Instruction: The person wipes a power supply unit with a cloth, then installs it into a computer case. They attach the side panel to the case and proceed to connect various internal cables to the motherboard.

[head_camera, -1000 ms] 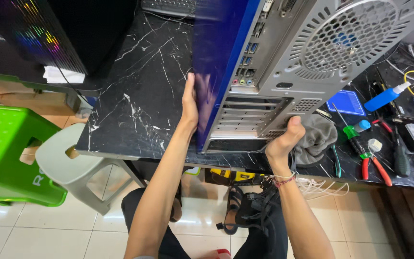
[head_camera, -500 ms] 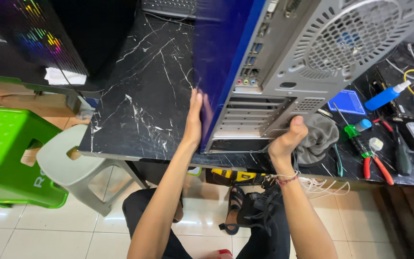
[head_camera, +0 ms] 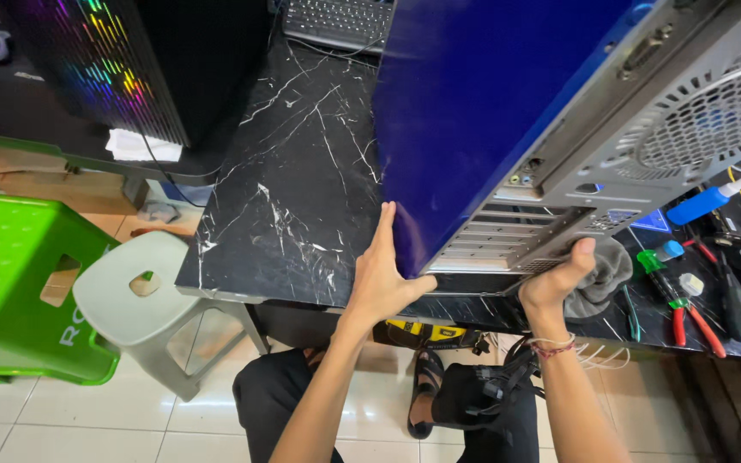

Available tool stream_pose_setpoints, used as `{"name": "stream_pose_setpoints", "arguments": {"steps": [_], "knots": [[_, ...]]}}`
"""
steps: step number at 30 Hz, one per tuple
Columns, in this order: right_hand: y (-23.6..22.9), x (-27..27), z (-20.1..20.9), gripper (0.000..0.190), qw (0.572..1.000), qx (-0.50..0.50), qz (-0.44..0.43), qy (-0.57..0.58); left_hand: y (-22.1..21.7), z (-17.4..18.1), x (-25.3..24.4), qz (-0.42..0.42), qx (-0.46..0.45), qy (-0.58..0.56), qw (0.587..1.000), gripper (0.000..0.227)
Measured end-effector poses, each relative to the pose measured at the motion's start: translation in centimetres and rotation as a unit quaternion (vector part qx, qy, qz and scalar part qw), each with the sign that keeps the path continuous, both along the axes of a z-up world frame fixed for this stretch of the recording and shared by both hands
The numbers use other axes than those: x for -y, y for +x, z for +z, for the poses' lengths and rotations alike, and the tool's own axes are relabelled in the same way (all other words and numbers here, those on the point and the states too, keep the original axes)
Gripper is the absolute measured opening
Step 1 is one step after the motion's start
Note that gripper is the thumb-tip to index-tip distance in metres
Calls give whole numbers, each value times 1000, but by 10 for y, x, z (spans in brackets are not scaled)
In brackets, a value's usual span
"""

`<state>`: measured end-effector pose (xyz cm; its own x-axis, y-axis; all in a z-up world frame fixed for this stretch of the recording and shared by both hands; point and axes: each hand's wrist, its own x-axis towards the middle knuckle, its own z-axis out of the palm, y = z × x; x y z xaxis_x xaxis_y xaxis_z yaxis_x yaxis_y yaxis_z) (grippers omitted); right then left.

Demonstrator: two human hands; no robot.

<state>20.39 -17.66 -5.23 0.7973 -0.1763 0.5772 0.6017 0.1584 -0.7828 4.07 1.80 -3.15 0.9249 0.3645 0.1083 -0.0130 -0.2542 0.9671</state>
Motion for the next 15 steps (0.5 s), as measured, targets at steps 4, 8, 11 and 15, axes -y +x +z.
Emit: {"name": "stream_pose_setpoints", "arguments": {"steps": [4,8,11,15], "knots": [[-10,-5,11,56,1000,-3,23,-2,-1,8,-3,12,16,4,1000,132],[-26,-14,28,53,999,-2,11,-32,-3,6,-2,36,46,14,998,128],[-16,-9,17,56,999,2,33,7,-2,2,-1,51,54,20,997,128],[3,5,-5,55,1000,0,29,-1,-3,3,2,52,68,25,996,124]]}}
